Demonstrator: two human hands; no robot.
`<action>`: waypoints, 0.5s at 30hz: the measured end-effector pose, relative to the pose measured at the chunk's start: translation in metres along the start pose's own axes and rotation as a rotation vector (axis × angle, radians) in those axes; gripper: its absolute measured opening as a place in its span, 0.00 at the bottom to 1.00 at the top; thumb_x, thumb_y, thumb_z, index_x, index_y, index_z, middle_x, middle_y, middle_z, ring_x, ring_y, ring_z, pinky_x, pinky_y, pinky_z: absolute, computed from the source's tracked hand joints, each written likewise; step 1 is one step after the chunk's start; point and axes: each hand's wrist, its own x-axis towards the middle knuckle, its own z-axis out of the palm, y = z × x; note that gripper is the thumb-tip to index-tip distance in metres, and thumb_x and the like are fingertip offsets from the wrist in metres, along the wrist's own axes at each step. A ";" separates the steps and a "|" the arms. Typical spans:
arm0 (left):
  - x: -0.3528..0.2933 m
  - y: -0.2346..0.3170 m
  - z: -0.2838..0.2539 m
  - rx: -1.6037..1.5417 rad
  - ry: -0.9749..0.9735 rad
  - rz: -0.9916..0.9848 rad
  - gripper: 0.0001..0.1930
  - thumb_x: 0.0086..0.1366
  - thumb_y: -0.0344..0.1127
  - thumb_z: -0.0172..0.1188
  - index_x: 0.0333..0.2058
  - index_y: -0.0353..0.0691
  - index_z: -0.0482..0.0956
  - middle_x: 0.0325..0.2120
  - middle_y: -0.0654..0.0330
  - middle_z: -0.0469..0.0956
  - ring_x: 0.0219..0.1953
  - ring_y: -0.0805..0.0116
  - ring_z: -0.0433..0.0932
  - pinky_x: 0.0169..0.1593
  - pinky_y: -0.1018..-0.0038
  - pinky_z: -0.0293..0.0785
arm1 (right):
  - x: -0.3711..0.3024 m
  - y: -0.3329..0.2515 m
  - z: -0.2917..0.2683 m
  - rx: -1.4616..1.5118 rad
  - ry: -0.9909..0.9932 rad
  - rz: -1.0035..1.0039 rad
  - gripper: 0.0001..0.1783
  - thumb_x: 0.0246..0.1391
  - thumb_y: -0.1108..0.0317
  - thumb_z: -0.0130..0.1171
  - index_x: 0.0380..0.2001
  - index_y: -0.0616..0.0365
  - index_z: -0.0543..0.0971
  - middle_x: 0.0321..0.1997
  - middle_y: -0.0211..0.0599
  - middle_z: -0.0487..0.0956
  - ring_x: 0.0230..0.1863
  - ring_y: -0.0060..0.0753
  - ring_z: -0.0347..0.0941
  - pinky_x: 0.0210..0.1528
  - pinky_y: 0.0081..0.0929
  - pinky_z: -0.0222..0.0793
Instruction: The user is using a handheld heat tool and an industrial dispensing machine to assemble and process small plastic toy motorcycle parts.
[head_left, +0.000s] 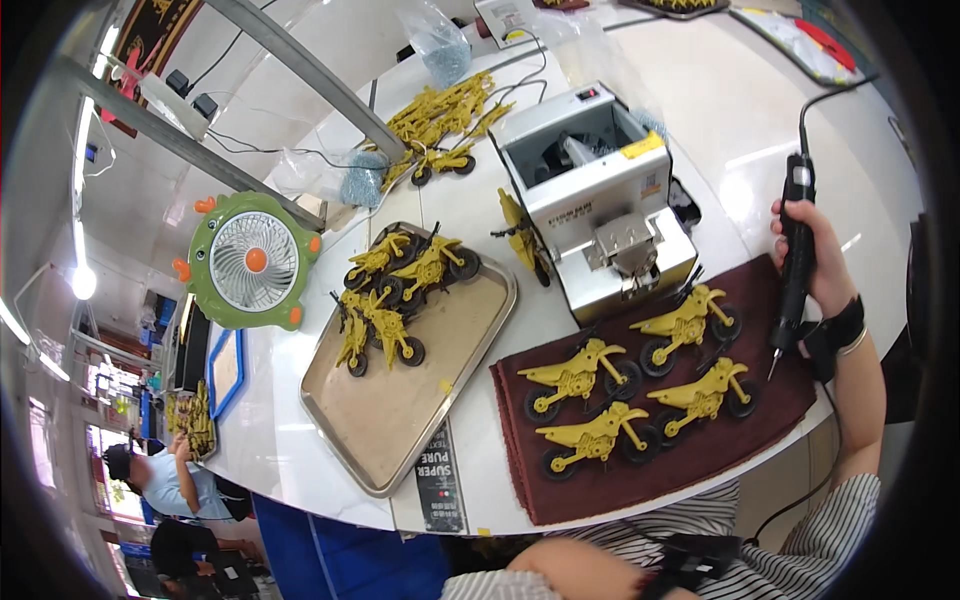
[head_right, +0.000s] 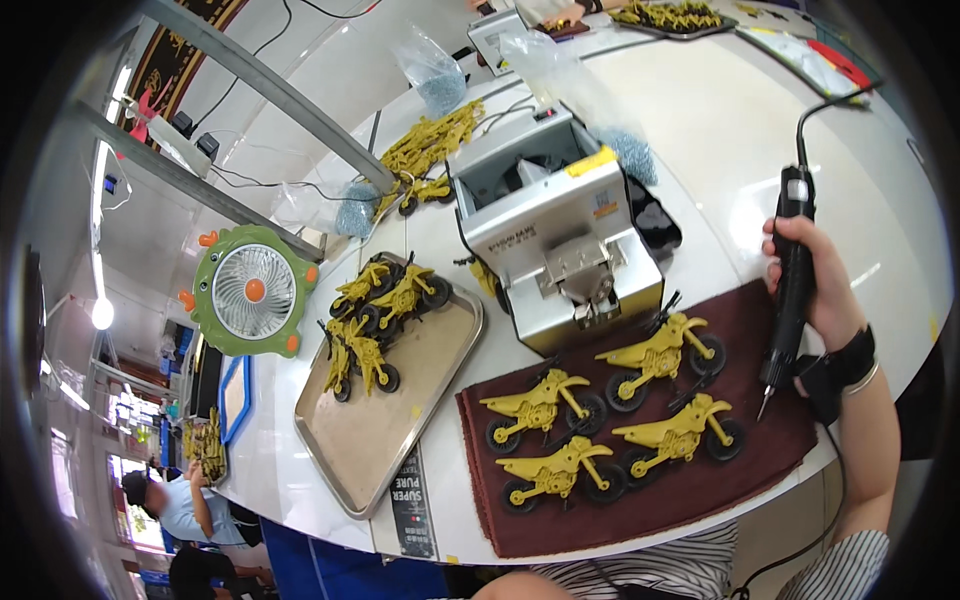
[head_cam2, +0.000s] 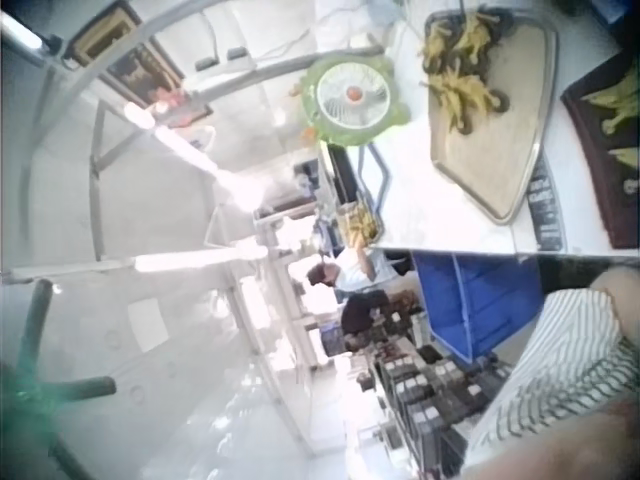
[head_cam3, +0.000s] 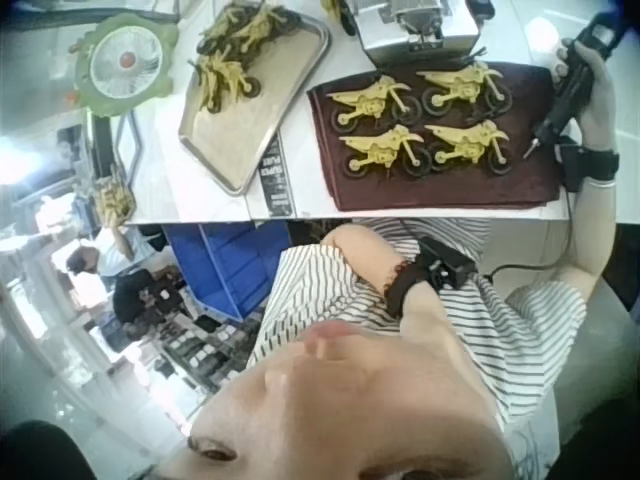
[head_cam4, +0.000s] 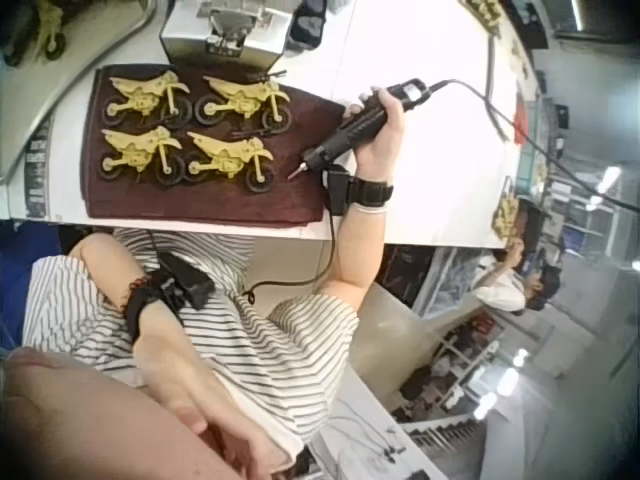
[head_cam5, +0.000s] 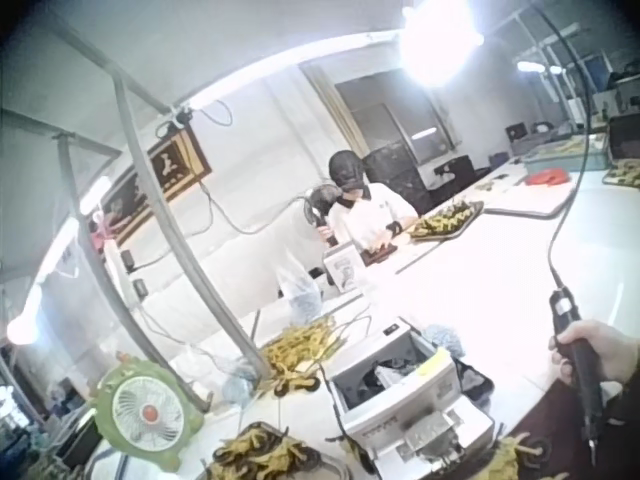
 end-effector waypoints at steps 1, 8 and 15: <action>-0.009 0.011 -0.003 0.038 0.034 -0.044 0.22 0.70 0.44 0.49 0.50 0.29 0.69 0.50 0.48 0.72 0.54 0.54 0.70 0.58 0.61 0.63 | 0.005 0.006 -0.001 0.017 0.008 0.026 0.13 0.52 0.58 0.58 0.36 0.54 0.73 0.26 0.25 0.73 0.19 0.19 0.69 0.23 0.19 0.69; -0.131 0.077 0.030 0.345 0.945 0.332 0.21 0.66 0.50 0.53 0.41 0.35 0.71 0.36 0.47 0.76 0.38 0.58 0.75 0.43 0.67 0.69 | 0.007 0.009 -0.005 0.032 0.015 0.072 0.13 0.52 0.60 0.57 0.37 0.57 0.73 0.26 0.30 0.75 0.22 0.24 0.70 0.29 0.26 0.71; -0.188 0.051 0.027 2.235 1.718 -0.316 0.10 0.53 0.32 0.60 0.35 0.36 0.74 0.36 0.49 0.74 0.40 0.50 0.72 0.47 0.57 0.67 | 0.004 0.010 -0.003 -0.013 0.094 0.099 0.14 0.51 0.60 0.56 0.37 0.57 0.72 0.26 0.33 0.75 0.23 0.25 0.70 0.30 0.27 0.71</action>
